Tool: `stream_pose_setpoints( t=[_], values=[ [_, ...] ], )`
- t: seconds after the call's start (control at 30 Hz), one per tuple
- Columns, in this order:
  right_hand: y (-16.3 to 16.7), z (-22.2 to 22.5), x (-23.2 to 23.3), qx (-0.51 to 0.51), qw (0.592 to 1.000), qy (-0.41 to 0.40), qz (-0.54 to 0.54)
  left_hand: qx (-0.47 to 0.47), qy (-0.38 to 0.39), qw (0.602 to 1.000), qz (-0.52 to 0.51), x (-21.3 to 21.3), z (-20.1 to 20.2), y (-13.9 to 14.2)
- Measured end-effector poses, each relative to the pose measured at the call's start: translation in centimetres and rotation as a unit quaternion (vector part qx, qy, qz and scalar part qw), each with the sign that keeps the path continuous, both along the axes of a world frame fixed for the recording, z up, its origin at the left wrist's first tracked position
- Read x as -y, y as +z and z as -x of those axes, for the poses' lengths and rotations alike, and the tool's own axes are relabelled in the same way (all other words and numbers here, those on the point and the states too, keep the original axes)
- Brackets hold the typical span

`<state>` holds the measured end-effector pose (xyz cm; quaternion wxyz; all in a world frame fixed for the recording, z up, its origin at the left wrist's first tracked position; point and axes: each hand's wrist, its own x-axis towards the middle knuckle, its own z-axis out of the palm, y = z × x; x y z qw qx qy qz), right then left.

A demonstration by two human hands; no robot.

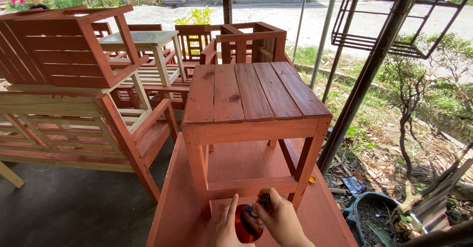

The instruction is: The person paints a small wooden table with reddish-brown paint using a brush. They repeatedly dip the brush into a paint container and apply the paint to the table's legs and frame.

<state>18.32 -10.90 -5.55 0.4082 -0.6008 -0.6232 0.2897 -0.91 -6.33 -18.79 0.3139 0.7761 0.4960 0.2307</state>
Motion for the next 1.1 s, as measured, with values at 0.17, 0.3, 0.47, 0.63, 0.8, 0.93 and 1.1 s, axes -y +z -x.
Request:
stream_pose_setpoints(
  t=[0.17,0.3,0.47,0.63,0.8,0.93,1.1],
  values=[
    [-2.1,-1.0,-0.3,0.059,0.998,-0.012,-0.025,-0.042,0.054,0.996,0.064,0.2,-0.8,0.6],
    [-4.1,-0.4,-0.7,0.2,0.97,0.054,-0.127,-0.01,0.08,0.997,0.015,1.3,-2.2,-0.1],
    [-5.3,0.8,-1.0,0.272,0.923,0.146,-0.231,0.048,0.045,0.994,-0.09,0.7,-1.7,-1.5],
    [-4.8,1.7,-0.8,0.308,0.905,0.189,-0.225,0.064,0.045,0.996,-0.05,0.3,-1.2,-1.8],
    [-2.7,-1.9,-1.6,-0.009,0.998,0.057,0.036,0.059,0.143,0.987,0.047,0.8,-1.4,-1.0],
    [-2.7,-3.7,-2.0,-0.189,0.978,-0.054,0.07,0.183,0.326,0.927,-0.027,0.6,-1.6,-1.4],
    [-4.4,-2.4,-2.1,-0.269,0.951,-0.124,0.092,0.266,0.117,0.957,0.003,0.4,-0.5,-2.7]
  ],
)
